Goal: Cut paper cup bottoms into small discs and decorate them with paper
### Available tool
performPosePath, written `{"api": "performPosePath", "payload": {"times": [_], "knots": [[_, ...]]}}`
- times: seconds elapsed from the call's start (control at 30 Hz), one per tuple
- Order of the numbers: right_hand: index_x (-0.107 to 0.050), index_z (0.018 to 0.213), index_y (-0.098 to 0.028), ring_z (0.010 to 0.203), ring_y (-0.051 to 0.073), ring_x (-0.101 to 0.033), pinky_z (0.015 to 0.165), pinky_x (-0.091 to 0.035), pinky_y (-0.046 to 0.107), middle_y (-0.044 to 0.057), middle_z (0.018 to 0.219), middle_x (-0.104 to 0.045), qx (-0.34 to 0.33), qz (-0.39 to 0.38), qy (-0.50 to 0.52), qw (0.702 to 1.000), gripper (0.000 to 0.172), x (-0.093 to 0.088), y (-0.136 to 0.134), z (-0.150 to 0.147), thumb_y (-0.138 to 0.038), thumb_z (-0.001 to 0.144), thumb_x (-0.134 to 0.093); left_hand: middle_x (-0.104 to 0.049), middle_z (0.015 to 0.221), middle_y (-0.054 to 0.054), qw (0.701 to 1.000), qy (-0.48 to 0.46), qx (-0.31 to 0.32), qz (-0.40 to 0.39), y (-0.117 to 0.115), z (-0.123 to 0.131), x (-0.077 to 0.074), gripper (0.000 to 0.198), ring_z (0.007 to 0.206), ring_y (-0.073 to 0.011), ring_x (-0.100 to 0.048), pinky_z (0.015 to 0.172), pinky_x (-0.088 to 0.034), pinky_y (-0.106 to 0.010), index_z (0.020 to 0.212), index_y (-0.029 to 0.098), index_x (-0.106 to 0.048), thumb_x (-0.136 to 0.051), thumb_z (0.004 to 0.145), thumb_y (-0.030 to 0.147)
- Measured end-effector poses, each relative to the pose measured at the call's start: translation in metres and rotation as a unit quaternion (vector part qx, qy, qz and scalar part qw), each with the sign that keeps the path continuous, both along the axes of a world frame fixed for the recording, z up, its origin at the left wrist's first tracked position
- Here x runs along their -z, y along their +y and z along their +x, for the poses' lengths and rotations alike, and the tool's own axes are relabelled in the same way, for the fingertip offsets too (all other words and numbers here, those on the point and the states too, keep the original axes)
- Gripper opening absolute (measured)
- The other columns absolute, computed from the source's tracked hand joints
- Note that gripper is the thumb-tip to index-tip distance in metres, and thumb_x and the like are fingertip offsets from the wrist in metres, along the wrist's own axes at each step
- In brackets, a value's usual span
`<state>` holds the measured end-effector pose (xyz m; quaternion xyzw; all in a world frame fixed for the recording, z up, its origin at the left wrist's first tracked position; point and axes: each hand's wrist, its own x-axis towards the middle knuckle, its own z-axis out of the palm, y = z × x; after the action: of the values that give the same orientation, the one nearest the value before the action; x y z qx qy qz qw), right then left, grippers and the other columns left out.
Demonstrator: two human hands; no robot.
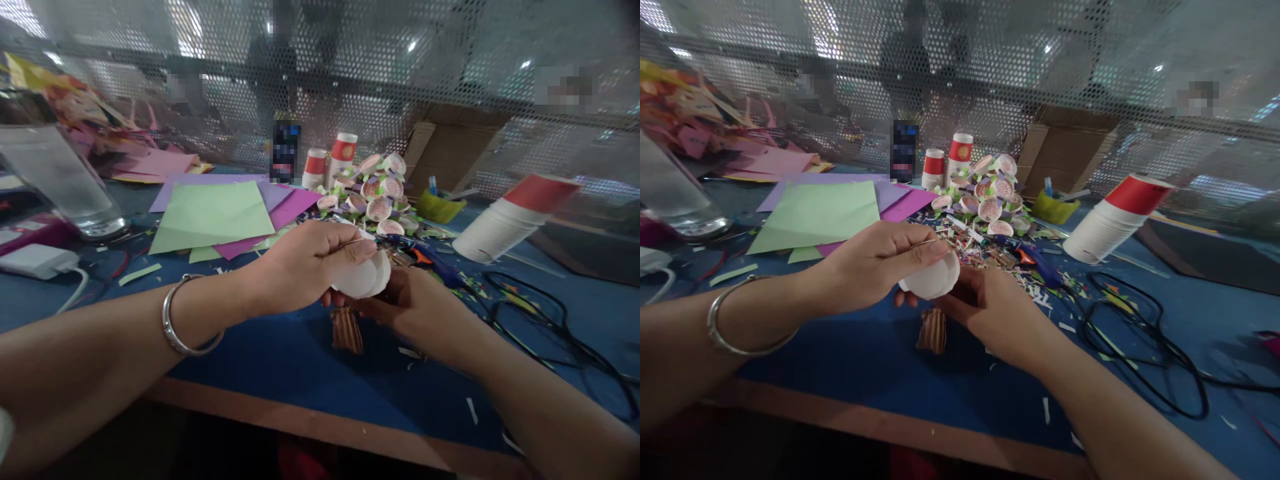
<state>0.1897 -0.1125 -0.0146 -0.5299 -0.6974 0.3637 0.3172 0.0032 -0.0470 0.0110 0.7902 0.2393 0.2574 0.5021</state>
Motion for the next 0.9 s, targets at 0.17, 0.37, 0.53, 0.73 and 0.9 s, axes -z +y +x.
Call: {"api": "performPosePath", "payload": {"times": [0.17, 0.37, 0.53, 0.73, 0.9], "knots": [[-0.068, 0.078, -0.021, 0.057, 0.014, -0.061, 0.053, -0.044, 0.025, -0.001, 0.063, -0.066, 0.106, 0.151, -0.082, 0.979, 0.019, -0.01, -0.003, 0.003, -0.028, 0.095, -0.061, -0.067, 0.066, 0.0, 1.0, 0.005, 0.007, -0.001, 0.002, -0.001, 0.001, 0.042, 0.049, -0.0078, -0.061, 0.043, -0.047, -0.015, 0.083, 0.016, -0.064, -0.051, 0.099, 0.053], [-0.067, 0.08, -0.021, 0.046, 0.008, -0.052, 0.044, -0.039, 0.02, -0.004, 0.059, -0.061, 0.138, 0.218, 0.001, 0.966, 0.023, -0.019, -0.015, -0.007, -0.035, 0.097, -0.062, -0.062, 0.058, 0.002, 0.999, 0.048, -0.019, 0.014, 0.002, 0.0, 0.003, 0.056, 0.041, -0.0073, -0.055, 0.039, -0.041, -0.016, 0.079, 0.016, -0.062, -0.044, 0.097, 0.067], [-0.069, 0.088, -0.02, 0.059, 0.011, -0.063, 0.05, -0.047, 0.02, -0.001, 0.074, -0.07, 0.105, 0.196, 0.01, 0.975, 0.011, -0.015, -0.014, -0.011, -0.029, 0.086, -0.076, -0.062, 0.056, 0.0, 0.993, 0.107, -0.025, 0.05, -0.004, 0.001, 0.0, 0.062, 0.04, -0.0083, -0.056, 0.039, -0.038, -0.016, 0.077, 0.016, -0.063, -0.037, 0.099, 0.068], [-0.068, 0.086, -0.021, 0.06, 0.014, -0.065, 0.048, -0.045, 0.024, 0.0, 0.069, -0.069, 0.109, 0.201, -0.014, 0.973, 0.008, -0.013, -0.013, -0.01, -0.027, 0.091, -0.067, -0.062, 0.054, 0.0, 0.991, 0.112, -0.021, 0.071, -0.009, 0.002, -0.001, 0.06, 0.041, -0.0088, -0.055, 0.04, -0.038, -0.017, 0.085, 0.015, -0.07, -0.038, 0.1, 0.063], [-0.068, 0.086, -0.021, 0.059, 0.014, -0.064, 0.049, -0.045, 0.024, -0.001, 0.068, -0.068, 0.131, 0.225, -0.045, 0.964, 0.009, -0.012, -0.014, -0.01, -0.026, 0.093, -0.065, -0.061, 0.058, 0.001, 0.997, 0.075, 0.018, -0.029, -0.007, 0.002, 0.001, 0.058, 0.043, -0.0086, -0.057, 0.04, -0.042, -0.016, 0.081, 0.016, -0.065, -0.04, 0.099, 0.065]]}}
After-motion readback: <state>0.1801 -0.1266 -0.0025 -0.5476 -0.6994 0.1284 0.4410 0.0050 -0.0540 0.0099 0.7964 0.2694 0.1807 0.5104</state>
